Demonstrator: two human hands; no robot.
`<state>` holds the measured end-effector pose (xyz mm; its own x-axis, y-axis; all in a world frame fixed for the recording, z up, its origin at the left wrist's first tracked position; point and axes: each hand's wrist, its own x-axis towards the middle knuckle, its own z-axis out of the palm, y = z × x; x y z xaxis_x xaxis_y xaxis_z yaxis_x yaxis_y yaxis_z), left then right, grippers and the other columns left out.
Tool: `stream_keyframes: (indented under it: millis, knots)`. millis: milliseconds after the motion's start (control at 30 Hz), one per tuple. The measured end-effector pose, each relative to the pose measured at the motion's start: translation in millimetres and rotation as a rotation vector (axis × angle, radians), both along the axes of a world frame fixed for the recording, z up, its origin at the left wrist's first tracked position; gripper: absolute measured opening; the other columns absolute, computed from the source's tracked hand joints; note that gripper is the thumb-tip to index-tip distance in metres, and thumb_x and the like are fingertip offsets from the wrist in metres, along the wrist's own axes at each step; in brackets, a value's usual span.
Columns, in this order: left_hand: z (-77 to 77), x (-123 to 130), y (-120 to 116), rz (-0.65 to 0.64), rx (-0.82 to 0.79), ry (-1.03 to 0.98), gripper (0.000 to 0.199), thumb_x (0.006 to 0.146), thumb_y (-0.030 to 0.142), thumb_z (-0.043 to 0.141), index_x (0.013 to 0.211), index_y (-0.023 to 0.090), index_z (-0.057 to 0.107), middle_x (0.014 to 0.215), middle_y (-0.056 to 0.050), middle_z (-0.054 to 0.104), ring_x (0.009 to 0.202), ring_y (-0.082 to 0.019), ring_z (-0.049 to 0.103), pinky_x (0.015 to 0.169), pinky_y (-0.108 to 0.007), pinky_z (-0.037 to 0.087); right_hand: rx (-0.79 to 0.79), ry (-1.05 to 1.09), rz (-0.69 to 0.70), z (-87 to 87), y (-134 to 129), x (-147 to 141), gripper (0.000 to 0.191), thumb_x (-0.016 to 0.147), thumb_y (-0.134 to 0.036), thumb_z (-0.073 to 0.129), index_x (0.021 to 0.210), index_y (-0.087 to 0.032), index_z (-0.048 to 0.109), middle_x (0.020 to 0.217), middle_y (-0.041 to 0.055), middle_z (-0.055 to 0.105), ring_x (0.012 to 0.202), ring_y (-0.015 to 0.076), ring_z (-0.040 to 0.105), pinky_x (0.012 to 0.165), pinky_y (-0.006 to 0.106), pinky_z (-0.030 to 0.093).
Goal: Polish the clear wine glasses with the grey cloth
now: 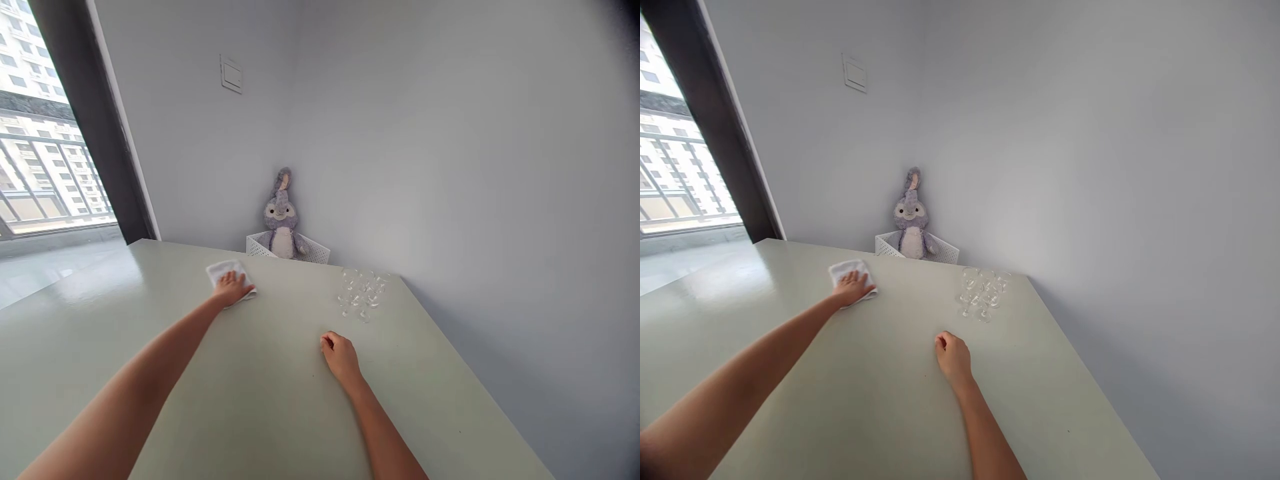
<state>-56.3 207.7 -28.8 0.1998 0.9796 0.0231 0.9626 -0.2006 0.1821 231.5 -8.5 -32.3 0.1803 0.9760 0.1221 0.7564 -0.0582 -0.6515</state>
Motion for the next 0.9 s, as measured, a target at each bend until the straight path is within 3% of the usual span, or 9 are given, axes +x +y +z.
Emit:
stream_keyframes:
  millis: [133, 367, 533, 600, 700, 800, 900]
  knots:
    - [9.5, -85.8, -6.6, 0.242, -0.011, 0.08, 0.068, 0.08, 0.058, 0.03, 0.125, 0.006, 0.036, 0.136, -0.024, 0.027, 0.126, -0.036, 0.022, 0.097, -0.046, 0.019, -0.013, -0.017, 0.023, 0.0, -0.6, -1.0, 0.024, 0.078, -0.029, 0.038, 0.066, -0.023, 0.058, 0.058, -0.0022, 0.057, 0.051, 0.0121, 0.047, 0.048, 0.022, 0.029]
    - [12.2, -221.4, -47.8, 0.605, -0.076, 0.169, 0.071, 0.081, 0.062, 0.018, 0.128, 0.01, 0.031, 0.139, -0.017, 0.025, 0.127, -0.035, 0.02, 0.096, -0.043, 0.021, -0.025, -0.017, 0.05, 0.0, -2.5, -1.9, 0.023, 0.078, -0.03, 0.038, 0.067, -0.024, 0.057, 0.058, -0.0027, 0.056, 0.051, 0.0121, 0.047, 0.048, 0.022, 0.029]
    - [2.0, -283.4, -72.4, 0.786, -0.108, 0.256, 0.081, 0.076, 0.068, 0.004, 0.134, 0.014, 0.022, 0.142, -0.016, 0.021, 0.125, -0.033, 0.025, 0.094, -0.051, 0.019, -0.023, -0.013, 0.062, 1.7, -4.1, -3.9, 0.023, 0.078, -0.03, 0.038, 0.065, -0.023, 0.055, 0.057, -0.0025, 0.055, 0.05, 0.0116, 0.044, 0.046, 0.021, 0.029]
    - [-1.5, -288.6, -80.8, 0.784, -0.107, 0.273, 0.085, 0.073, 0.068, -0.004, 0.135, 0.015, 0.02, 0.142, -0.017, 0.02, 0.126, -0.034, 0.023, 0.092, -0.053, 0.019, -0.011, -0.015, 0.064, 2.4, -4.3, -5.4, 0.023, 0.078, -0.03, 0.038, 0.066, -0.023, 0.056, 0.057, -0.0023, 0.054, 0.05, 0.0113, 0.044, 0.046, 0.021, 0.028]
    - [-7.2, -274.8, -92.3, 0.697, -0.047, 0.252, 0.086, 0.074, 0.066, -0.009, 0.135, 0.014, 0.022, 0.142, -0.017, 0.019, 0.129, -0.034, 0.016, 0.095, -0.047, 0.021, -0.01, -0.027, 0.071, 3.3, -4.3, -9.8, 0.025, 0.079, -0.03, 0.036, 0.066, -0.022, 0.056, 0.056, -0.0026, 0.053, 0.048, 0.0107, 0.042, 0.045, 0.021, 0.028]
    - [-15.5, -238.7, -103.1, 0.574, -0.002, 0.249, 0.076, 0.08, 0.063, 0.0, 0.133, 0.015, 0.026, 0.142, -0.015, 0.022, 0.129, -0.034, 0.016, 0.097, -0.044, 0.02, -0.02, -0.045, 0.09, 3.8, -4.3, -15.8, 0.025, 0.079, -0.03, 0.037, 0.066, -0.022, 0.056, 0.056, -0.0024, 0.053, 0.048, 0.0103, 0.042, 0.045, 0.02, 0.027]
    - [-25.8, -184.2, -117.5, 0.344, 0.041, 0.27, 0.066, 0.084, 0.056, 0.019, 0.132, 0.013, 0.03, 0.141, -0.016, 0.024, 0.13, -0.032, 0.017, 0.1, -0.043, 0.018, -0.012, -0.032, 0.089, 3.5, -4.2, -19.3, 0.026, 0.079, -0.03, 0.037, 0.066, -0.022, 0.057, 0.056, -0.0022, 0.055, 0.047, 0.0104, 0.044, 0.045, 0.021, 0.028]
